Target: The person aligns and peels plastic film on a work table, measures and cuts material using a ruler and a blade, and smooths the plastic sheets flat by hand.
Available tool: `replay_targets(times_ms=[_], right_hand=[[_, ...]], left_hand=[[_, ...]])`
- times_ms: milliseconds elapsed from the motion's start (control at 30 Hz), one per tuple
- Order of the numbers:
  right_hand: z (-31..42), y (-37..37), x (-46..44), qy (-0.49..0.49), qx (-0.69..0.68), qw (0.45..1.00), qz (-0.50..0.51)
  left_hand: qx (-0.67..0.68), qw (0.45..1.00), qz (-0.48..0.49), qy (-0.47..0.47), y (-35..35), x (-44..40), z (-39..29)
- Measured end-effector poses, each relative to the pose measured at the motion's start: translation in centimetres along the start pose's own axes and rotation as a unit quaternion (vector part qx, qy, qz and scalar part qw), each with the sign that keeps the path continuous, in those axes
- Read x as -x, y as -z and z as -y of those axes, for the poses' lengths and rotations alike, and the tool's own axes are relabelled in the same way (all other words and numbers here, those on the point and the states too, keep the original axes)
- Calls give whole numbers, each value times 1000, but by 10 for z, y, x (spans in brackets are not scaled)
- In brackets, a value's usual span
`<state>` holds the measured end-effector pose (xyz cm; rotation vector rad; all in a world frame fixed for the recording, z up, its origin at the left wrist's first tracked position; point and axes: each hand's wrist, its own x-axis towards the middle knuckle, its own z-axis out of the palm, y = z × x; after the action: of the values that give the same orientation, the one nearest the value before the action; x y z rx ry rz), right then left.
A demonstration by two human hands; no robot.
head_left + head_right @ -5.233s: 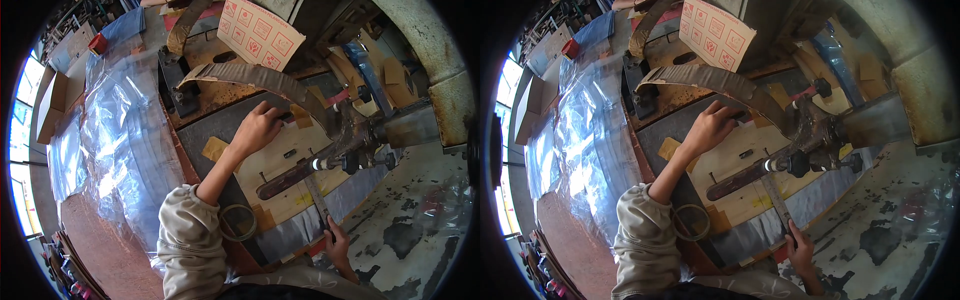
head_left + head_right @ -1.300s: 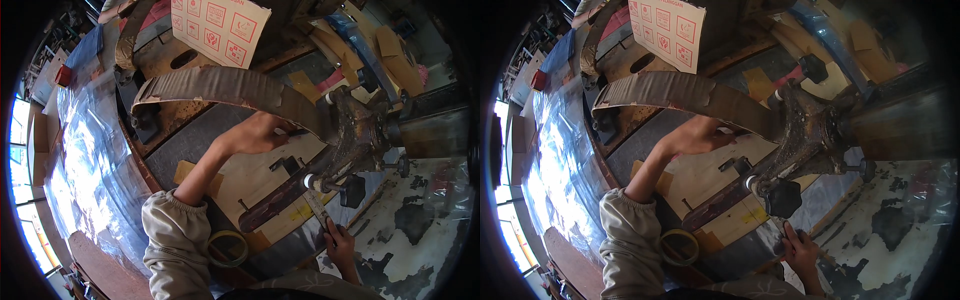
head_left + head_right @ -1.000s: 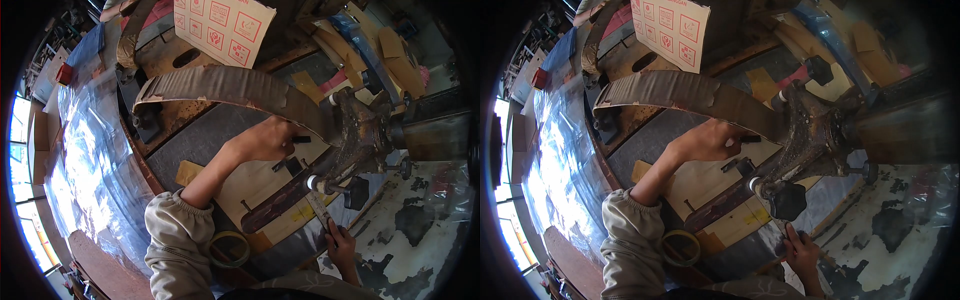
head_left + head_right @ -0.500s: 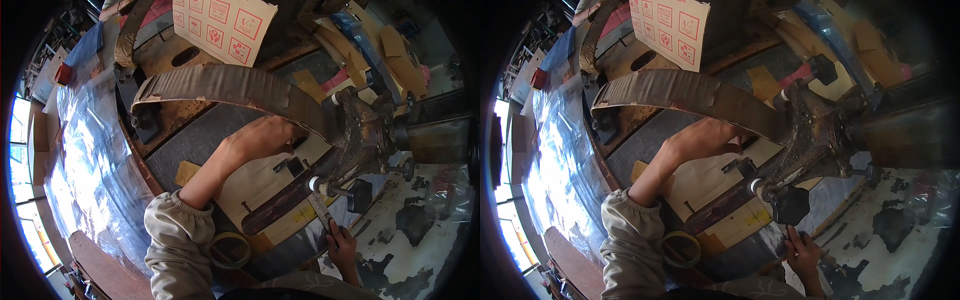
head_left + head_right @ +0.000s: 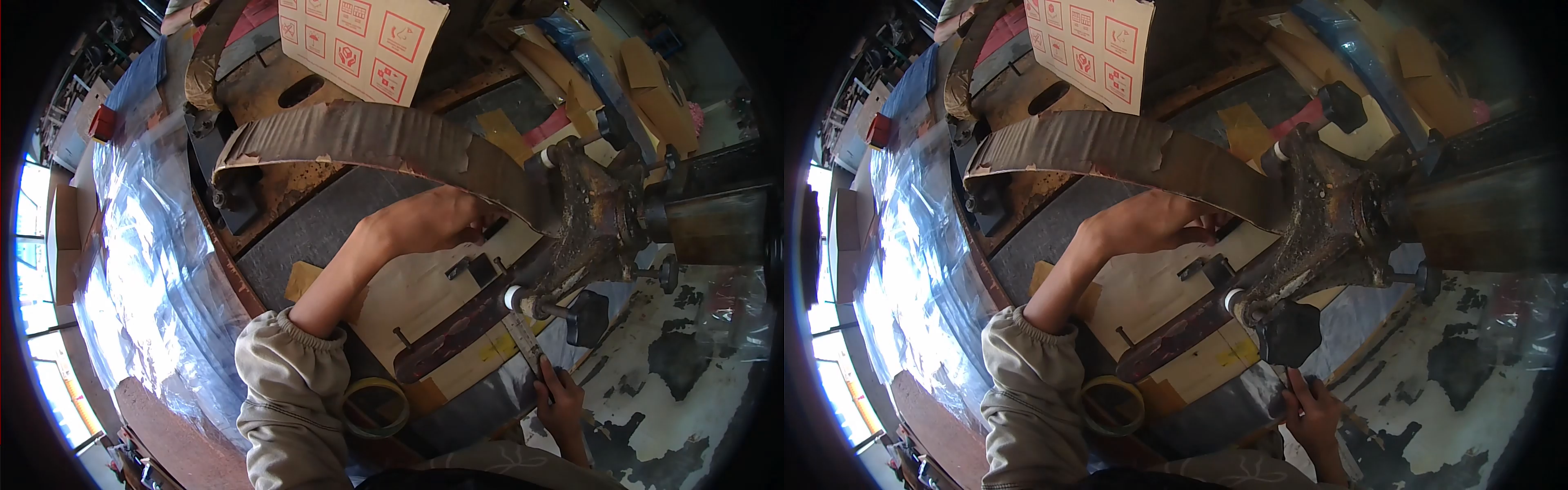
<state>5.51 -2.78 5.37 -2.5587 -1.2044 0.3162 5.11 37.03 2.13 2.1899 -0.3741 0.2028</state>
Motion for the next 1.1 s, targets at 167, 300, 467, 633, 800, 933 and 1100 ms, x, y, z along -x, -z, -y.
replay_targets(times_ms=[167, 300, 467, 633, 800, 933, 1100], right_hand=[[-1, 0, 0, 4, 7, 1000, 2], [0, 0, 0, 2, 4, 1000, 2], [-1, 3, 1, -1, -20, 999, 37], [0, 5, -1, 4, -16, 999, 37], [0, 5, 0, -4, -13, 999, 43], [0, 5, 0, -9, -24, 999, 46], [1, 6, -1, -12, -21, 998, 51]], left_hand=[[37, 999, 19, 29, -4, -2, -2], [30, 998, 44, 33, -2, -4, -5], [34, 997, 45, 44, -2, -4, -6], [28, 998, 46, 40, -3, -5, -5], [31, 997, 47, 44, -5, -5, -5], [25, 998, 49, 43, -3, -5, -6], [25, 997, 53, 52, -3, -5, -6]])
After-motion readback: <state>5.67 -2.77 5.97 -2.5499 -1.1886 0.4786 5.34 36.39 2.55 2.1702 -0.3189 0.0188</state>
